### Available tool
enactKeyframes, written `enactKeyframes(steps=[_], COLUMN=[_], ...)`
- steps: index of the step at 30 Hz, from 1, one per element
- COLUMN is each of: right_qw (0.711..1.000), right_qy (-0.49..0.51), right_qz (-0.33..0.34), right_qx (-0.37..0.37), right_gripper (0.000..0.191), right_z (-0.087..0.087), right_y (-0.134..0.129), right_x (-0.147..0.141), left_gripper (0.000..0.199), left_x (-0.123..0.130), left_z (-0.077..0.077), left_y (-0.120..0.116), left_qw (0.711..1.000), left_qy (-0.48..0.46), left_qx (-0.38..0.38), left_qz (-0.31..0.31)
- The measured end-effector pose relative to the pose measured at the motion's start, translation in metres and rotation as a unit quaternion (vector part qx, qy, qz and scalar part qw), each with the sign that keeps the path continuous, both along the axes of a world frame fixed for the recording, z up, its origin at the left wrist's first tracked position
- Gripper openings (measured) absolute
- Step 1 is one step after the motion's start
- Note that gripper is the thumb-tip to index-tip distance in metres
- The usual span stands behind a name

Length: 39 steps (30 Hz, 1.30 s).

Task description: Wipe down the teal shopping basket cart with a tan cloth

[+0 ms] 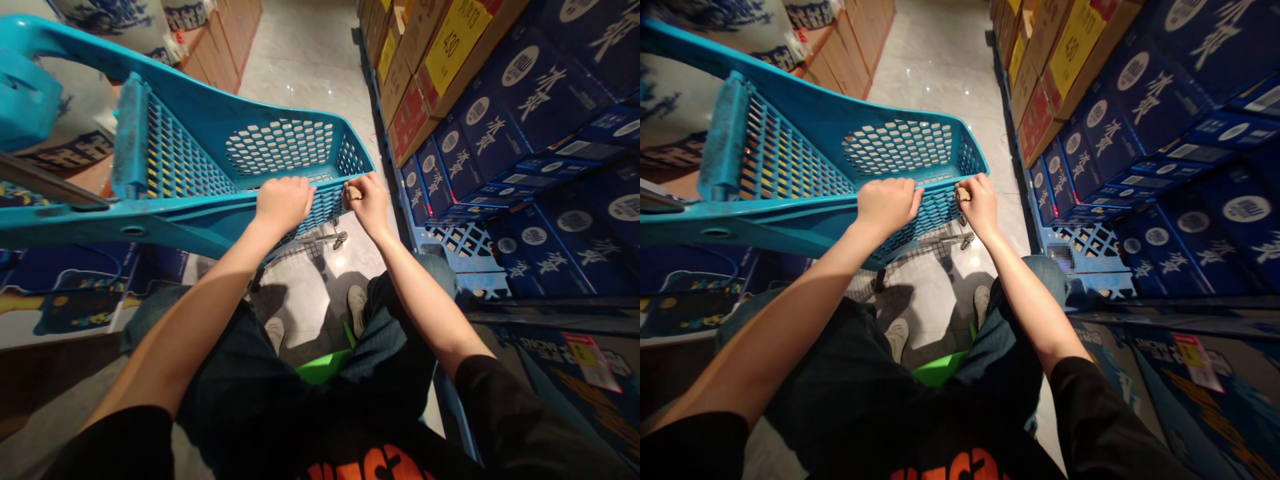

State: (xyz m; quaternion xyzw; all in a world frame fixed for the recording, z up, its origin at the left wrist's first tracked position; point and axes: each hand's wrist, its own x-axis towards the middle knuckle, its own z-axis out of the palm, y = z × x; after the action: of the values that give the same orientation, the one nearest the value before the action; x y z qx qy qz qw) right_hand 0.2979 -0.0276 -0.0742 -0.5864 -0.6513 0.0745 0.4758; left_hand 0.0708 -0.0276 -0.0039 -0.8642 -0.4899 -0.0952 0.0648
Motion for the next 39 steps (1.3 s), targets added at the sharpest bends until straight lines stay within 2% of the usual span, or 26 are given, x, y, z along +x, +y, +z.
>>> enactKeyframes(steps=[4, 8, 11, 13, 15, 18, 22, 25, 34, 39], right_qw=[0.996, 0.993, 0.994, 0.995, 0.995, 0.996, 0.999, 1.000, 0.997, 0.999], right_qy=[-0.058, -0.074, -0.071, -0.073, -0.075, -0.063, -0.008, -0.004, -0.029, -0.022], right_qz=[0.036, 0.023, 0.008, 0.017, 0.033, 0.041, 0.006, -0.004, 0.071, 0.050], right_qx=[-0.051, -0.094, -0.079, -0.062, -0.053, -0.041, -0.032, -0.025, -0.007, -0.001], right_gripper=[0.007, 0.007, 0.011, 0.015, 0.018, 0.020, 0.023, 0.020, 0.016, 0.015], right_z=[0.021, 0.037, 0.041, 0.042, 0.044, 0.043, 0.037, 0.033, 0.026, 0.024], right_y=[0.013, 0.022, 0.022, 0.020, 0.018, 0.020, 0.027, 0.030, 0.010, 0.012], right_x=[0.013, 0.014, 0.003, -0.006, -0.015, -0.021, -0.022, -0.023, -0.066, -0.058], left_gripper=[0.041, 0.042, 0.041, 0.044, 0.050, 0.055, 0.049, 0.047, 0.048, 0.043], left_x=[-0.001, -0.014, -0.035, -0.050, -0.060, -0.063, -0.060, -0.058, -0.050, -0.046], left_z=[0.010, 0.025, 0.029, 0.026, 0.020, 0.012, 0.006, 0.004, 0.003, -0.004], left_y=[0.000, -0.008, -0.016, -0.019, -0.017, -0.012, -0.010, -0.012, -0.011, -0.012], left_qw=[0.999, 1.000, 0.998, 0.993, 0.991, 0.992, 0.993, 0.992, 0.995, 0.994], left_qy=[0.027, 0.009, -0.029, -0.046, -0.045, -0.044, -0.043, -0.052, -0.061, -0.081], left_qx=[-0.027, -0.016, 0.038, 0.072, 0.075, 0.072, 0.086, 0.092, 0.066, 0.066], left_qz=[-0.007, -0.024, 0.036, 0.086, 0.098, 0.089, 0.072, 0.066, 0.042, 0.043])
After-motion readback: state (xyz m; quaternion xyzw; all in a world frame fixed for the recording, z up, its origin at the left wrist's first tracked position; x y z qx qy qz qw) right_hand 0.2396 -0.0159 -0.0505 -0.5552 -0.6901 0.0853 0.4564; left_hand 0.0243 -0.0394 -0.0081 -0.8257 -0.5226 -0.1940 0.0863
